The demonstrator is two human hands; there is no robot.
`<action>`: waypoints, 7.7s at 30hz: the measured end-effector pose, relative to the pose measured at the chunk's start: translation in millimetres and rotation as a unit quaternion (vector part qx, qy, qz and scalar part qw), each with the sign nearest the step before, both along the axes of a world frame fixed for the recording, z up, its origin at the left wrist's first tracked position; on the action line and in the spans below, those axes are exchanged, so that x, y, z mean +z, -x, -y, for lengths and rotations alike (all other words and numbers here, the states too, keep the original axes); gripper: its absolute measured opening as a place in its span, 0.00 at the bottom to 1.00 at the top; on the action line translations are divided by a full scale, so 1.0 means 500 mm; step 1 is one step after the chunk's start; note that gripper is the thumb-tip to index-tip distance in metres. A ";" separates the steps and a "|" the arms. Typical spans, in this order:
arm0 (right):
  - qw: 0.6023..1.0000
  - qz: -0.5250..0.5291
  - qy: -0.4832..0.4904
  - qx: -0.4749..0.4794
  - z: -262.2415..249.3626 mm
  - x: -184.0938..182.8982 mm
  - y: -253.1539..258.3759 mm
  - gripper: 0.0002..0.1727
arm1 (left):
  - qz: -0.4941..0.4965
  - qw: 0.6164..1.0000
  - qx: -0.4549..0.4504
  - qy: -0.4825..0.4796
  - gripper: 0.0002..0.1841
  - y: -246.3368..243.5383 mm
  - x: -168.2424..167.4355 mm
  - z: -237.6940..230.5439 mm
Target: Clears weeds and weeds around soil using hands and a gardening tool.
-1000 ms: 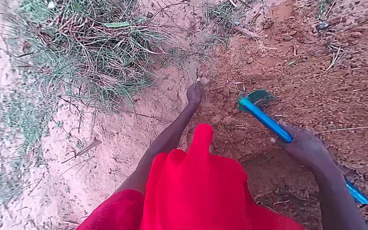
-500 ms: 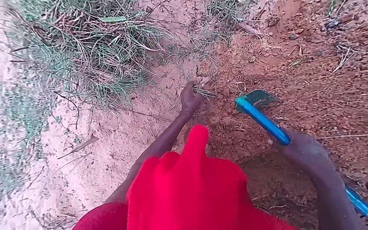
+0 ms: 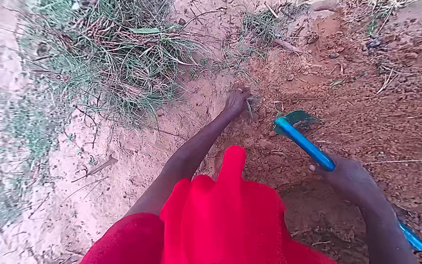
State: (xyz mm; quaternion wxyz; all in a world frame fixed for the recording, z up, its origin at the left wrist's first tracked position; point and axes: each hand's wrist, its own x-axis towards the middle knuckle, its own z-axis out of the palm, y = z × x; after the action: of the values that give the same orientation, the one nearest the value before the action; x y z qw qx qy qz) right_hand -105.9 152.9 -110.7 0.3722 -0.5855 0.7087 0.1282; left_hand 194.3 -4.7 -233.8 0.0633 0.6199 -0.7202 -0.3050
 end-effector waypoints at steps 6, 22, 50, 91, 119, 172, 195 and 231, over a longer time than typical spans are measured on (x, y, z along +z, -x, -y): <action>1.000 0.004 0.010 -0.004 -0.004 -0.009 0.001 0.18 | -0.025 0.998 0.032 -0.053 0.21 -0.007 0.000 0.037; 1.000 -0.009 0.018 -0.004 0.001 -0.003 -0.015 0.18 | 0.019 0.976 0.218 -0.022 0.29 -0.019 0.071 0.097; 0.999 -0.022 0.030 0.013 0.000 -0.003 -0.036 0.18 | -0.060 0.982 0.142 -0.104 0.23 -0.029 0.038 -0.051; 1.000 -0.017 0.008 -0.004 0.004 -0.004 -0.037 0.19 | 0.005 0.981 0.194 -0.016 0.27 0.013 0.063 0.151; 0.999 -0.026 -0.027 -0.019 0.008 0.003 -0.069 0.19 | 0.066 0.998 0.024 -0.006 0.22 0.035 0.074 0.254; 0.999 -0.010 -0.014 -0.027 0.000 -0.009 -0.111 0.23 | -0.087 0.991 0.099 0.033 0.22 -0.066 0.088 0.378; 0.999 -0.010 -0.033 -0.006 -0.053 -0.047 -0.151 0.25 | 0.081 0.961 0.094 0.249 0.22 -0.122 0.107 0.009; 0.952 0.212 0.078 -0.204 0.024 0.006 0.050 0.16 | 0.112 0.988 -0.077 0.071 0.19 -0.244 0.315 -0.288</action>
State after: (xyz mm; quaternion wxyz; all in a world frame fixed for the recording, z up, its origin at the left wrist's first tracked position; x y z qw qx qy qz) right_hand -130.9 140.7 -107.6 0.4852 -0.4694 0.7256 -0.1335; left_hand 316.2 139.2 -76.2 0.0026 0.5869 -0.7880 -0.1858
